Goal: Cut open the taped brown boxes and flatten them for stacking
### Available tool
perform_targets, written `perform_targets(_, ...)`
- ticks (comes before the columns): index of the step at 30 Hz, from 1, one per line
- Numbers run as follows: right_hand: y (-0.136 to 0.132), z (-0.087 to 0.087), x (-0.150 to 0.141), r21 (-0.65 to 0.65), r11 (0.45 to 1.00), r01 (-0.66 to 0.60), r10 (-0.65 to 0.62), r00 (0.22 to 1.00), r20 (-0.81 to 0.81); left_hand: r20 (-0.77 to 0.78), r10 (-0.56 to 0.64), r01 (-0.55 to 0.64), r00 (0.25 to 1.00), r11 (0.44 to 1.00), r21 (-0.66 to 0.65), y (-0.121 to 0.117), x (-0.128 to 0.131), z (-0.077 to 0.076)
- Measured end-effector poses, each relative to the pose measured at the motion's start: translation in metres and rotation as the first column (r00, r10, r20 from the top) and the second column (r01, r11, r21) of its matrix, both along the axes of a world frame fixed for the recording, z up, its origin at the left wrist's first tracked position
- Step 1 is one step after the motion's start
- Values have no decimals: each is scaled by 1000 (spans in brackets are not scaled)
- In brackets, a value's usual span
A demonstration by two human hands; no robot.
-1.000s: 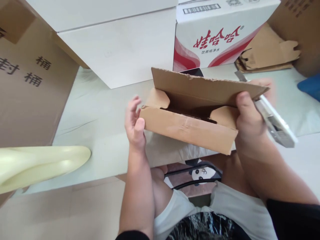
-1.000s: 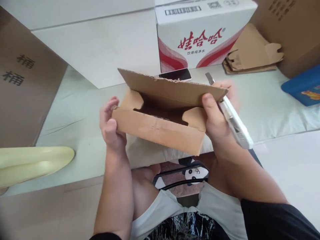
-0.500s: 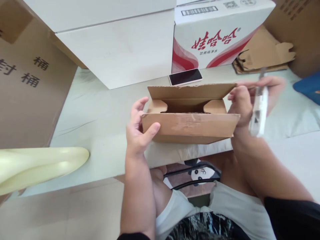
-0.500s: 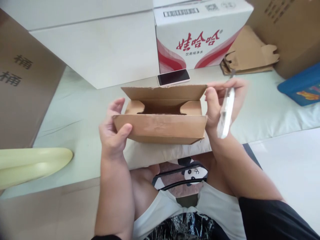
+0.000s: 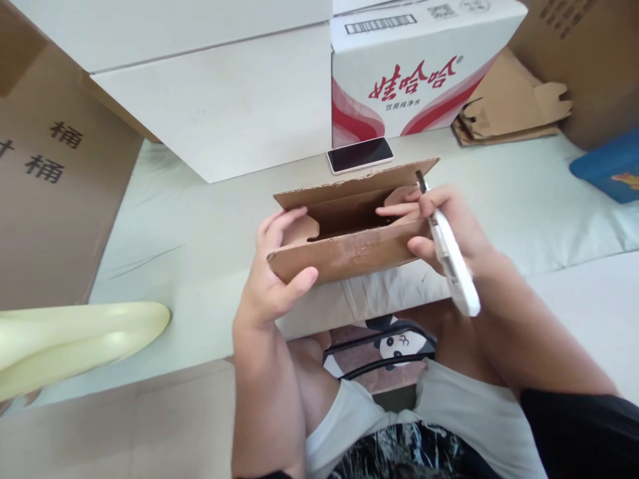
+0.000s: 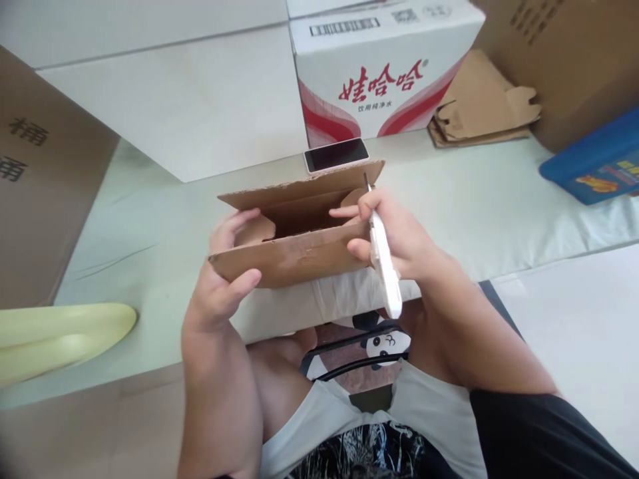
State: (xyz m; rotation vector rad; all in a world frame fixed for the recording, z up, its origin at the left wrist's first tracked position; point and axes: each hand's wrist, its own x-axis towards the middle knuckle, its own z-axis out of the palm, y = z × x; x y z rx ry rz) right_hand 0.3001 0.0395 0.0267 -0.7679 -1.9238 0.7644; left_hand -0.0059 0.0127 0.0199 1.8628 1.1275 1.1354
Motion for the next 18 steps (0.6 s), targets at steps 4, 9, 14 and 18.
perform_targets(4,8,5,11,-40,999,37,-28,978,206,-37,57,-56,998,998,26,0,-2,-8)
perform_targets(9,11,9,12,49,998,47,-59,957,285,83,67,-68,994,998,10,3,4,-12)
perform_targets(14,11,6,0,237,956,175,-174,984,-25,70,71,-82,995,985,153,6,3,-16)
perform_targets(18,11,8,-11,356,813,462,-341,872,-352,147,67,-92,987,981,169,10,-1,-18)
